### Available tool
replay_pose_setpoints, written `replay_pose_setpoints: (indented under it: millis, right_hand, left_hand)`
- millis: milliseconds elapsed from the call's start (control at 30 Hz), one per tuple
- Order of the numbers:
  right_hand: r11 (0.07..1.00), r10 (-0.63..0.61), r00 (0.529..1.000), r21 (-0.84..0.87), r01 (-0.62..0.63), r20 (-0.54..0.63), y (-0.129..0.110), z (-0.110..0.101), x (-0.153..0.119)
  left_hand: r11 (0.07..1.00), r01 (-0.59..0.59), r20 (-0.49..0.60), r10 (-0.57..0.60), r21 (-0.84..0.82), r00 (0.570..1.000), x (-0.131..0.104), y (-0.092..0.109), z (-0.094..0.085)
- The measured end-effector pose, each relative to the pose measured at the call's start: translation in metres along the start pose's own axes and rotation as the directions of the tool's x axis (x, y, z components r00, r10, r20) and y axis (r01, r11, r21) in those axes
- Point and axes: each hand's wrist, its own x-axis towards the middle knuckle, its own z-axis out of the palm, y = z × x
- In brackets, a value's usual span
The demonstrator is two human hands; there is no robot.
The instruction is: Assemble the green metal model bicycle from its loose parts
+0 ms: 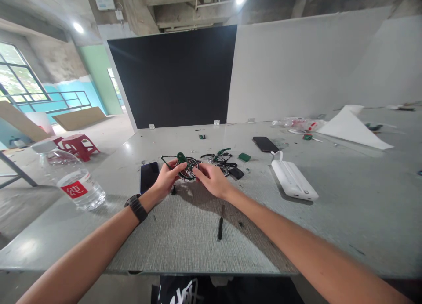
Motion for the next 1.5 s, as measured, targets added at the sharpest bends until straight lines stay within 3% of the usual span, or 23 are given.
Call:
replay_pose_setpoints:
  millis: [267, 467, 600, 733, 833, 900, 967, 1033, 1100, 1133, 1333, 1500]
  right_hand:
    - [0.994, 0.112, 0.993, 0.014, -0.113, 0.034, 0.001, -0.002, -0.002]
    - [0.994, 0.071, 0.997, 0.084, -0.073, 0.022, 0.002, -0.005, -0.001]
    - [0.986, 0.108, 0.99, 0.117, -0.118, 0.086, -0.003, -0.009, -0.001]
    - [0.97, 0.206, 0.978, 0.134, -0.205, 0.004, -0.001, -0.023, 0.005]
    - [0.994, 0.108, 0.994, -0.026, -0.108, 0.011, 0.001, -0.045, 0.011]
    - [0.992, 0.018, 0.992, -0.127, -0.001, 0.126, -0.002, -0.063, 0.013]
    - [0.983, 0.013, 0.93, -0.173, 0.054, 0.368, -0.009, -0.077, 0.011]
    - [0.986, 0.05, 0.771, -0.156, 0.065, 0.635, -0.018, -0.083, 0.005]
    - [0.988, 0.094, 0.622, -0.151, 0.039, 0.777, -0.025, -0.079, -0.002]
    - [0.989, 0.1, 0.578, -0.143, 0.03, 0.81, -0.028, -0.074, -0.005]
    - [0.981, 0.071, 0.681, -0.173, 0.082, 0.729, -0.033, -0.041, -0.015]
    - [0.989, 0.008, 0.831, -0.128, 0.076, 0.556, -0.022, -0.05, -0.005]
  left_hand:
    - [0.998, -0.006, -0.056, 0.003, -0.067, 0.998, 0.002, 0.002, 0.001]
    - [0.995, 0.004, -0.091, -0.013, -0.103, 0.996, 0.003, -0.001, -0.002]
    - [0.993, -0.012, -0.113, -0.001, -0.117, 0.994, 0.004, -0.001, -0.002]
    - [0.992, 0.003, -0.185, -0.027, -0.13, 0.982, 0.006, 0.0, -0.002]
    - [0.992, 0.015, -0.206, -0.042, -0.129, 0.978, 0.006, 0.001, -0.002]
    - [0.992, 0.017, -0.21, -0.043, -0.124, 0.977, 0.006, 0.001, -0.003]
    - [0.993, 0.021, -0.221, -0.046, -0.114, 0.974, 0.007, 0.0, -0.004]
    - [0.995, 0.029, -0.226, -0.05, -0.096, 0.973, 0.007, -0.002, -0.005]
    - [0.997, 0.033, -0.213, -0.049, -0.077, 0.976, 0.009, -0.003, -0.007]
    - [0.997, 0.033, -0.204, -0.047, -0.071, 0.978, 0.009, -0.004, -0.008]
    - [0.997, 0.024, -0.184, -0.037, -0.074, 0.982, 0.011, -0.006, -0.009]
    - [0.997, 0.024, -0.242, -0.042, -0.08, 0.969, 0.01, -0.004, -0.007]
